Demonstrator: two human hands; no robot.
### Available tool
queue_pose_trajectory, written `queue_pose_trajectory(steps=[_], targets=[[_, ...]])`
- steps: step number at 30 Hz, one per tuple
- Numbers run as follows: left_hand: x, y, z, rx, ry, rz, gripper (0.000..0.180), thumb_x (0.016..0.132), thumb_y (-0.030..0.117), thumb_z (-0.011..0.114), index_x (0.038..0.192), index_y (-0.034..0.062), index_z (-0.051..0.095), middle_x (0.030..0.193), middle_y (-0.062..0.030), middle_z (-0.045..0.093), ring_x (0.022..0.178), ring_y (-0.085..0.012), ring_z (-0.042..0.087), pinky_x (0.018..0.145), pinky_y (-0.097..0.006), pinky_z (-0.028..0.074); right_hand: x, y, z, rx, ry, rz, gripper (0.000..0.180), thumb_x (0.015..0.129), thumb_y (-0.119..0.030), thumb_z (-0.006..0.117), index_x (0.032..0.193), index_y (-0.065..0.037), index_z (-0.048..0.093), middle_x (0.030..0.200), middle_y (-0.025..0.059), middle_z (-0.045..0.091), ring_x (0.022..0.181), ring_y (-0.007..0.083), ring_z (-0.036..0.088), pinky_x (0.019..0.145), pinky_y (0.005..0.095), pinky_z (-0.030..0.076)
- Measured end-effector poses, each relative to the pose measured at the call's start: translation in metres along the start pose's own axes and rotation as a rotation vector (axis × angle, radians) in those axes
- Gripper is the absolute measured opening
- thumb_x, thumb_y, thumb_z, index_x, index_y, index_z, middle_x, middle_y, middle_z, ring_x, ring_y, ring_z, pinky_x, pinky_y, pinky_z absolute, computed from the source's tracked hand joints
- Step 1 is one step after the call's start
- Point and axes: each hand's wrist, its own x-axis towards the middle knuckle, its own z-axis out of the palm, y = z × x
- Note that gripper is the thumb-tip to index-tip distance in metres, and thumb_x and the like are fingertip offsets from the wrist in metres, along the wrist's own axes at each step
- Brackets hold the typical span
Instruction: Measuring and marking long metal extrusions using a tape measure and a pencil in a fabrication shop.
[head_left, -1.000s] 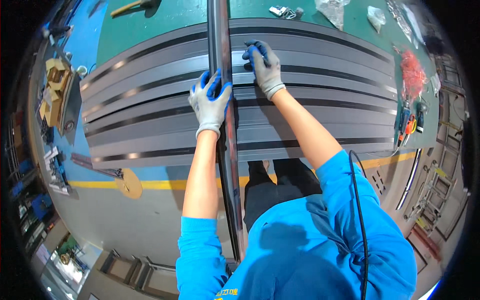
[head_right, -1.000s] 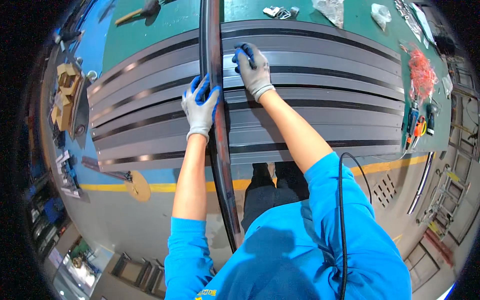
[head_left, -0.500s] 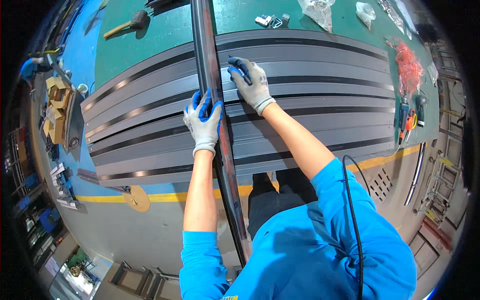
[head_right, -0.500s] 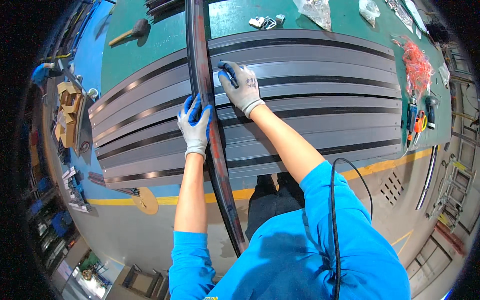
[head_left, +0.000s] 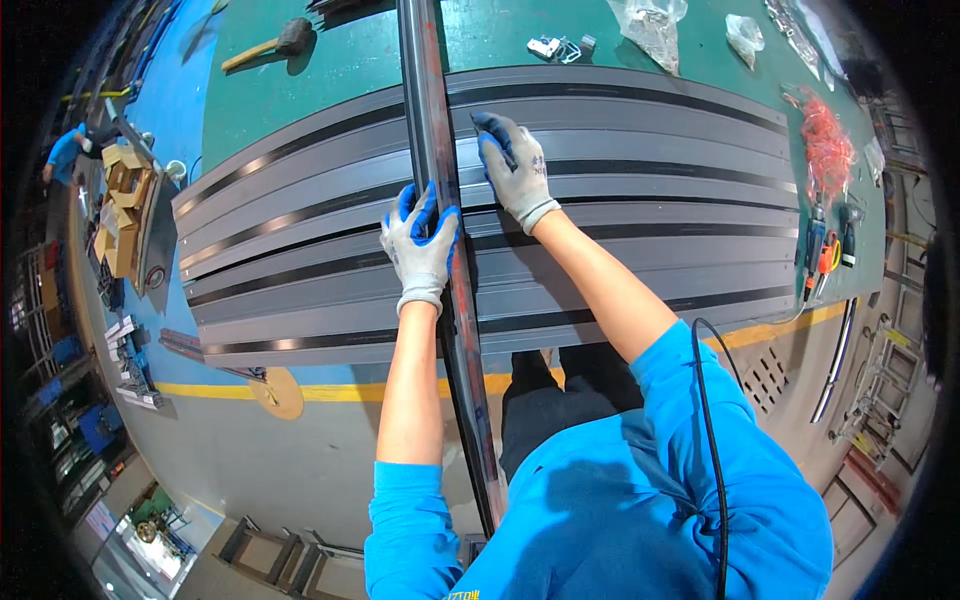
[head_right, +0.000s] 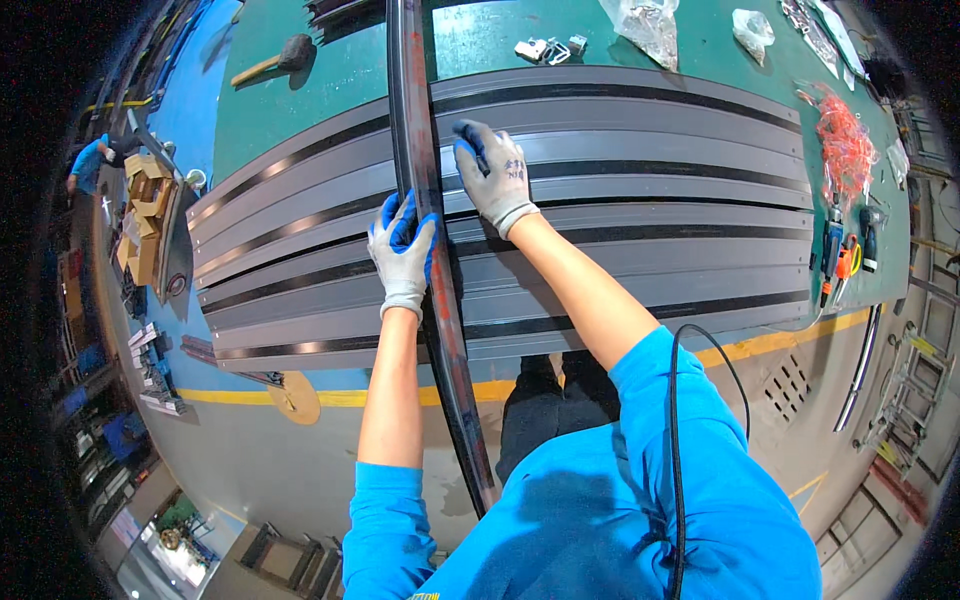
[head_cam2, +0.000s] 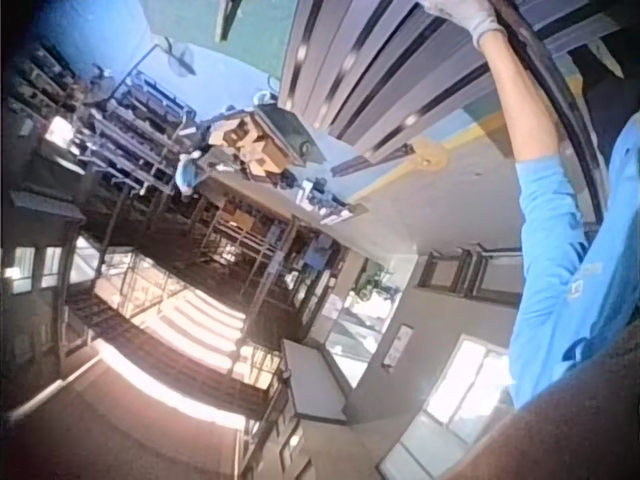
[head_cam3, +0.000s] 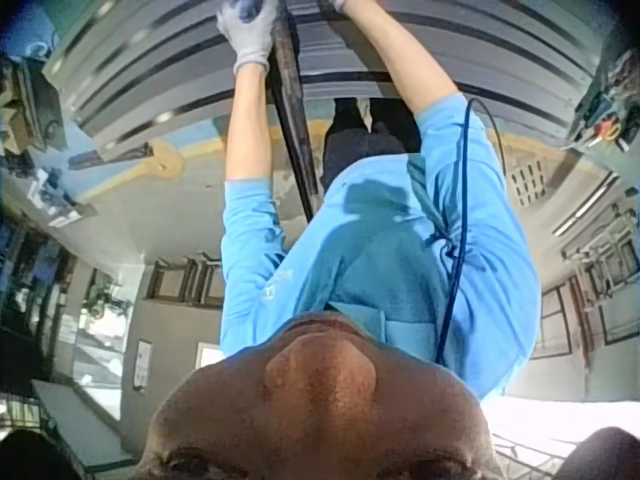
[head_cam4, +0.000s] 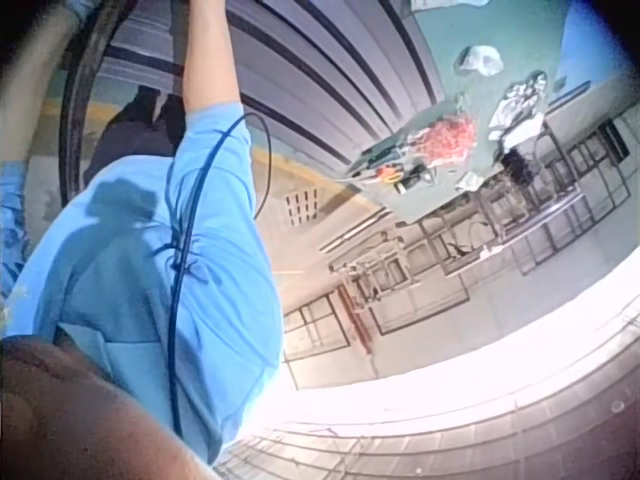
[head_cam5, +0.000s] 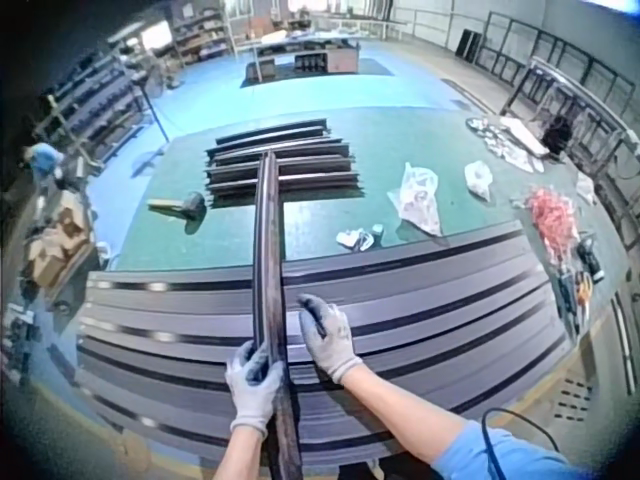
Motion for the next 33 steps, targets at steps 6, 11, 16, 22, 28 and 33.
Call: queue_pose_trajectory(steps=[6, 11, 16, 22, 28, 33], targets=[[-0.001, 0.002, 0.000, 0.004, -0.004, -0.011, 0.049, 0.083, 0.035, 0.083, 0.131, 0.0276, 0.078, 0.147, -0.0060, 0.061, 0.126, -0.0307, 0.055, 0.114, -0.047, 0.039, 0.016, 0.003, 0.022, 0.057, 0.157, -0.081, 0.033, 0.090, -0.012, 0.072, 0.121, -0.005, 0.066, 0.098, 0.0116, 0.073, 0.083, 0.0276, 0.068, 0.081, 0.0381, 0.055], [-0.001, -0.001, 0.000, 0.023, 0.006, 0.001, 0.049, 0.082, 0.035, 0.082, 0.131, 0.0275, 0.078, 0.148, -0.0060, 0.061, 0.125, -0.0306, 0.055, 0.114, -0.047, 0.038, 0.033, -0.005, 0.030, -0.069, 0.136, -0.038, 0.035, 0.088, -0.018, 0.073, 0.120, -0.008, 0.065, 0.101, 0.0112, 0.073, 0.090, 0.0316, 0.068, 0.088, 0.0405, 0.053], [-0.002, 0.001, 0.000, 0.047, 0.008, -0.003, 0.049, 0.082, 0.036, 0.083, 0.130, 0.0270, 0.079, 0.148, -0.0060, 0.061, 0.125, -0.0300, 0.055, 0.114, -0.047, 0.038, 0.032, -0.011, 0.025, -0.091, 0.117, -0.027, 0.035, 0.087, -0.022, 0.073, 0.119, -0.010, 0.065, 0.100, 0.0102, 0.073, 0.093, 0.0323, 0.067, 0.091, 0.0408, 0.051], [0.000, 0.006, -0.001, 0.060, -0.018, -0.014, 0.050, 0.081, 0.037, 0.083, 0.130, 0.0262, 0.079, 0.148, -0.0060, 0.061, 0.125, -0.0289, 0.055, 0.113, -0.047, 0.038, 0.008, -0.005, 0.021, -0.269, 0.088, -0.145, 0.034, 0.086, -0.025, 0.073, 0.117, -0.011, 0.066, 0.098, 0.0091, 0.072, 0.091, 0.0305, 0.065, 0.091, 0.0398, 0.049], [0.000, 0.003, -0.001, 0.054, -0.007, -0.019, 0.050, 0.081, 0.037, 0.083, 0.130, 0.0258, 0.079, 0.148, -0.0063, 0.061, 0.125, -0.0284, 0.055, 0.112, -0.046, 0.039, 0.004, -0.013, 0.023, -0.333, 0.030, -0.132, 0.033, 0.087, -0.020, 0.073, 0.118, -0.011, 0.067, 0.102, 0.0080, 0.072, 0.092, 0.0280, 0.064, 0.092, 0.0374, 0.049], [0.001, 0.001, 0.000, 0.034, -0.005, 0.002, 0.049, 0.082, 0.037, 0.083, 0.129, 0.0256, 0.079, 0.147, -0.0067, 0.062, 0.125, -0.0284, 0.055, 0.112, -0.046, 0.039, 0.005, -0.018, 0.023, -0.376, 0.001, -0.098, 0.033, 0.087, -0.022, 0.073, 0.118, -0.011, 0.066, 0.101, 0.0082, 0.072, 0.092, 0.0281, 0.064, 0.094, 0.0375, 0.049]])
